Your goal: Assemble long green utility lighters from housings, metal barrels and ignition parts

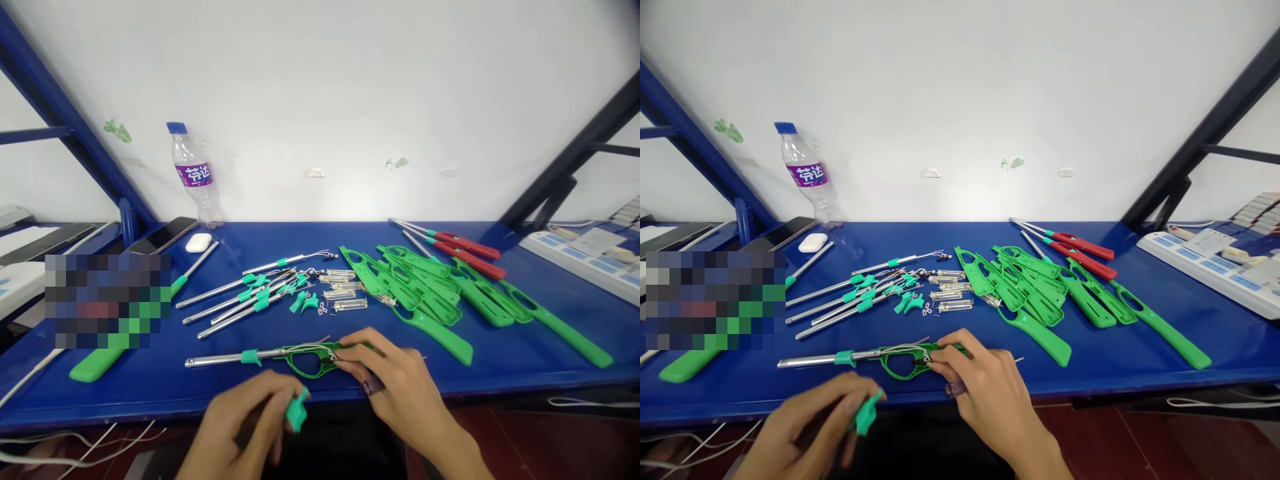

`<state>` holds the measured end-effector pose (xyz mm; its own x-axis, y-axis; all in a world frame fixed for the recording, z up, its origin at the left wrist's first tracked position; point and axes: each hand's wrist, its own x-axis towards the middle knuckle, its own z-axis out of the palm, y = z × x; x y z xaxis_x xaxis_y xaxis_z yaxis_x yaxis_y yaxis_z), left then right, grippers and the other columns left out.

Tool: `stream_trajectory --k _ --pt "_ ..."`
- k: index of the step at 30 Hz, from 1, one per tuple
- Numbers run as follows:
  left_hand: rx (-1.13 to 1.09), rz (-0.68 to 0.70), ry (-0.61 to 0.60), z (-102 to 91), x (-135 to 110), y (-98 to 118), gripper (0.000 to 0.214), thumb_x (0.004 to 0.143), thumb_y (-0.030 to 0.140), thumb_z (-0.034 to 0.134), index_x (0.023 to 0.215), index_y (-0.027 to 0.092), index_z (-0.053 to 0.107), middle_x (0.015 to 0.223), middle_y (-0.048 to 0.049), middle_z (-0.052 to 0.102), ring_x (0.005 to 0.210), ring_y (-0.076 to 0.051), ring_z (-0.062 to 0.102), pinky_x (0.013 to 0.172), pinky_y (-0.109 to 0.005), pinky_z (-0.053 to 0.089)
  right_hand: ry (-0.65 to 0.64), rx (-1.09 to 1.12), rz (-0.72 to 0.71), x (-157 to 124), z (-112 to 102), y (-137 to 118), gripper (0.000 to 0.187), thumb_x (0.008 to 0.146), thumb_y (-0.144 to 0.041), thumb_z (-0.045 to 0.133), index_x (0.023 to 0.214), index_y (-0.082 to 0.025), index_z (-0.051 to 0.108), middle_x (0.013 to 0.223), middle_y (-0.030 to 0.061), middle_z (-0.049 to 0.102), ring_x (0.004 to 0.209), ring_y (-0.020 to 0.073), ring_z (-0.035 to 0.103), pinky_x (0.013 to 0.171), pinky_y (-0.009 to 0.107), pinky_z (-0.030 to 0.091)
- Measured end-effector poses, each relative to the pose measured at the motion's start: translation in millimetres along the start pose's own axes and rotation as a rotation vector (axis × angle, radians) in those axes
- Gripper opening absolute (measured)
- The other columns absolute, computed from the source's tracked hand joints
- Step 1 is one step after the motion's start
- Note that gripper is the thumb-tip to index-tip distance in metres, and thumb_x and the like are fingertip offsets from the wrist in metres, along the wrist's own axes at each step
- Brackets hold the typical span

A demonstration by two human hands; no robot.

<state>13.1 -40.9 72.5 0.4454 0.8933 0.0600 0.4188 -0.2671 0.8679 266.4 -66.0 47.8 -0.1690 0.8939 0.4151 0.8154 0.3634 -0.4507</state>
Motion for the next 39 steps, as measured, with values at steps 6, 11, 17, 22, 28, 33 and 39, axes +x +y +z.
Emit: stream_trajectory --k 6,11,17,22,28,33,39 --pt "0.237 0.352 0.199 -2.2 46 11 0.018 0.105 0.029 0.063 0.09 0.026 0.074 0.075 0.007 0.075 0.061 -0.011 0.071 0.06 -0.017 0.053 -0.011 -0.001 0.015 -1 0 1 0.032 0.117 -0.042 0.042 0.11 -0.032 0.072 0.117 -0.0028 0.076 0.078 0.0152 0.078 0.06 0.03 0.044" --pt "0.446 0.513 0.197 6.8 41 -4 0.028 0.111 0.017 0.045 0.117 0.025 0.071 0.087 0.0032 0.075 0.067 -0.013 0.074 0.06 -0.022 0.055 -0.014 0.022 0.009 -1 0 2 0.027 0.116 -0.039 0.046 0.111 -0.032 0.071 0.118 -0.0028 0.076 0.078 0.0148 0.078 0.06 0.029 0.045" --pt "0.67 0.618 0.099 -6.4 30 -4 0.047 0.101 -0.001 0.036 0.131 0.022 0.065 0.104 -0.0005 0.08 0.084 -0.018 0.077 0.069 -0.029 0.065 0.01 0.058 -0.007 -1 1 3 0.024 0.115 -0.031 0.049 0.111 -0.03 0.073 0.118 -0.0021 0.077 0.076 0.0137 0.077 0.06 0.028 0.047" --pt "0.789 0.606 0.191 -1.7 34 -5 0.038 0.099 0.0 0.044 0.118 0.02 0.07 0.102 -0.006 0.075 0.085 -0.025 0.069 0.057 -0.031 0.06 0.023 0.051 -0.013 0 1 3 0.021 0.114 -0.028 0.052 0.109 -0.03 0.072 0.118 -0.0026 0.077 0.072 0.0125 0.075 0.057 0.028 0.044" --pt "0.81 0.62 0.173 9.1 40 -10 0.049 0.092 -0.009 0.042 0.121 0.019 0.07 0.094 -0.0052 0.067 0.076 -0.021 0.06 0.053 -0.028 0.051 0.016 0.058 -0.006 -2 1 5 0.018 0.111 -0.022 0.056 0.112 -0.03 0.072 0.12 -0.0027 0.077 0.077 0.0136 0.076 0.06 0.028 0.046" --pt "0.622 0.6 0.175 10.2 41 -16 0.033 0.103 0.001 0.049 0.12 0.02 0.069 0.092 -0.0026 0.065 0.075 -0.018 0.059 0.064 -0.03 0.053 0.022 0.047 -0.007 -3 1 5 0.018 0.112 -0.024 0.056 0.111 -0.03 0.072 0.12 -0.0029 0.077 0.075 0.0126 0.075 0.057 0.028 0.045" --pt "0.499 0.634 0.204 12.2 48 -14 0.021 0.106 0.007 0.057 0.114 0.02 0.071 0.091 -0.0003 0.068 0.077 -0.015 0.06 0.071 -0.028 0.053 0.055 0.025 -0.04 -1 2 5 0.023 0.115 -0.03 0.05 0.111 -0.027 0.072 0.12 -0.0007 0.078 0.074 0.0122 0.076 0.055 0.028 0.043"
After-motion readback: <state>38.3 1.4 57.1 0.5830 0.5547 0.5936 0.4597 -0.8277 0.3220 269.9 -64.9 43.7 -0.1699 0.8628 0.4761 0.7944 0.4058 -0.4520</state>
